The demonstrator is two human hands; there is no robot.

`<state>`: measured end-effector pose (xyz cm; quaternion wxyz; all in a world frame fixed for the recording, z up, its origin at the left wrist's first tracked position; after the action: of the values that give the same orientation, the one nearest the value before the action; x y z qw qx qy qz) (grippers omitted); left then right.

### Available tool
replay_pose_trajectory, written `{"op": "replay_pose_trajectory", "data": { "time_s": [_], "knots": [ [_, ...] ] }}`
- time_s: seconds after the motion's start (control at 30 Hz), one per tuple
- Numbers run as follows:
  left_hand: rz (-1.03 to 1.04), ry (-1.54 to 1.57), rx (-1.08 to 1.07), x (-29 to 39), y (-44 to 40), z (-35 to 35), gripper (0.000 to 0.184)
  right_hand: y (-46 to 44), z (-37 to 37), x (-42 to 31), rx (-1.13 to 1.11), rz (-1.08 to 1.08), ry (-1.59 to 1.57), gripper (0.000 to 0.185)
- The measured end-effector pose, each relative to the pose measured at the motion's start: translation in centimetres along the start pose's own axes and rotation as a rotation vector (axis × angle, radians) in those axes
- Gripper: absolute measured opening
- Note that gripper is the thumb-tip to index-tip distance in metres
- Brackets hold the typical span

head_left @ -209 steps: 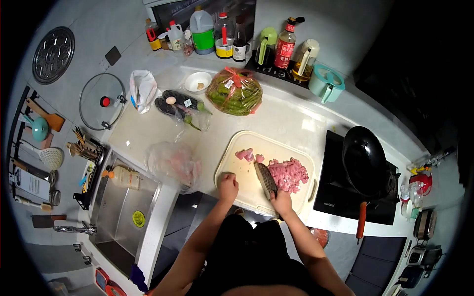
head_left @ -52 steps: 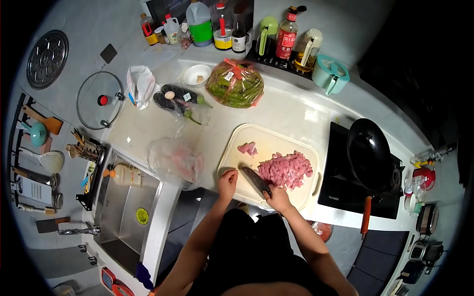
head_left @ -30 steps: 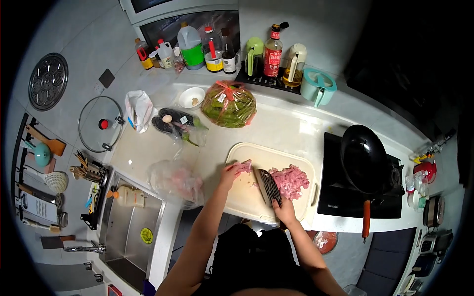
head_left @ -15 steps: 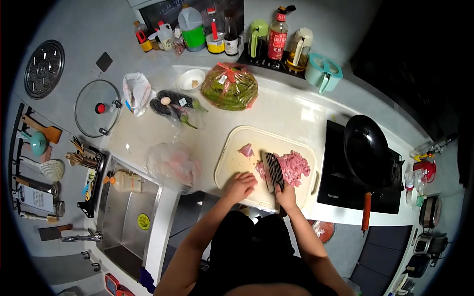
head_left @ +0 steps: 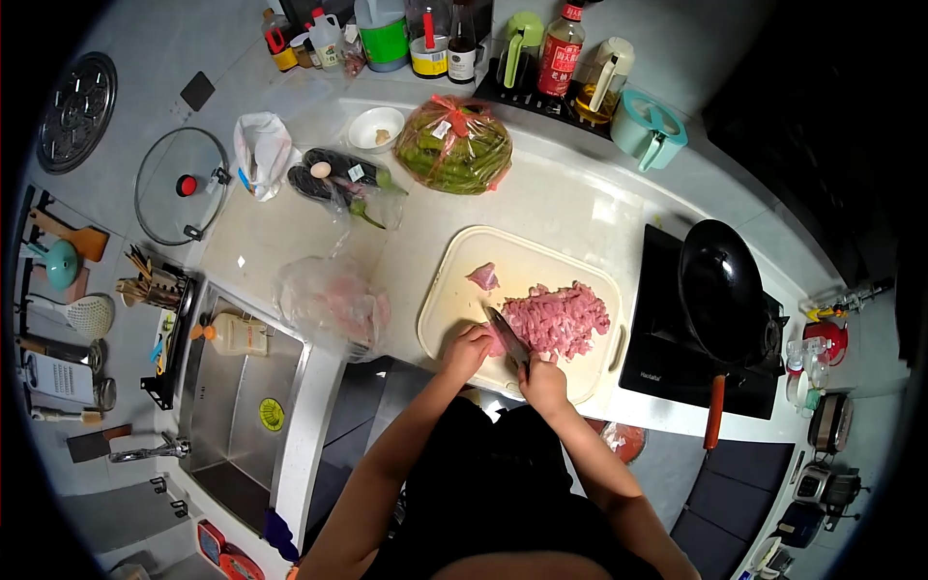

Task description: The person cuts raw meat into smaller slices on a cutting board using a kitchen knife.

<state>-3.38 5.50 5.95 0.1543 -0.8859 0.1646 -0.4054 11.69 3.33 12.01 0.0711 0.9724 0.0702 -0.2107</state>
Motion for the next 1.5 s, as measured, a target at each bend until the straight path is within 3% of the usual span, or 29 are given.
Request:
{"op": "replay_pose_trajectory", "data": {
  "time_s": [0.2, 0.4, 0.5, 0.63, 0.87, 1.13, 1.27, 1.37, 1.5],
  "knots": [
    [-0.061, -0.031, 0.029, 0.0, 0.1, -0.2, 0.007, -2.8, 3.4, -0.9, -0.019, 0.017, -0.044, 0.02],
    [-0.051, -0.021, 0.045, 0.7, 0.2, -0.6, 0.008, -4.5, 4.4, 2.6, 0.21, 0.175, -0.36, 0.027],
    [-0.027, -0.006, 0.149, 1.0, 0.5, -1.7, 0.013, -2.7, 2.3, 2.9, 0.17, 0.119, -0.305, 0.026],
    [-0.063, -0.038, 0.099, 0.3, 0.3, -1.5, 0.011, -0.9, 1.3, 1.4, 0.075, -0.074, -0.055, 0.023],
    [-0.095, -0.049, 0.061, -0.3, 0.2, -0.8, 0.006, -1.5, 3.0, 0.2, -0.128, -0.107, 0.113, 0.025],
    [-0.084, -0.05, 0.109, -0.4, 0.5, -0.7, 0.008, -4.4, 3.8, 0.5, 0.194, 0.073, -0.232, 0.032],
    [-0.089, -0.004, 0.155, -0.2, 0.8, -1.3, 0.008, -2.8, 3.2, 2.5, 0.126, 0.014, -0.183, 0.029],
    [-0.131, 0.015, 0.177, -0.5, 1.0, -1.3, 0.007, -1.0, 1.1, 0.7, 0.056, -0.099, -0.033, 0.027],
    [-0.1, 0.005, 0.141, -0.2, 0.5, -1.1, 0.007, -0.6, 0.2, -0.8, -0.066, -0.093, 0.068, 0.024]
  ]
}}
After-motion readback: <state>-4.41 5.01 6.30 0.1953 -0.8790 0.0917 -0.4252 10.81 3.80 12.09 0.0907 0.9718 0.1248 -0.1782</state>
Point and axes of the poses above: each hand's wrist, its own y-axis away from the middle knuckle, its own z-axis out of the palm, x = y × z, the point moved 7 cm from there along -y, towards the middle knuckle
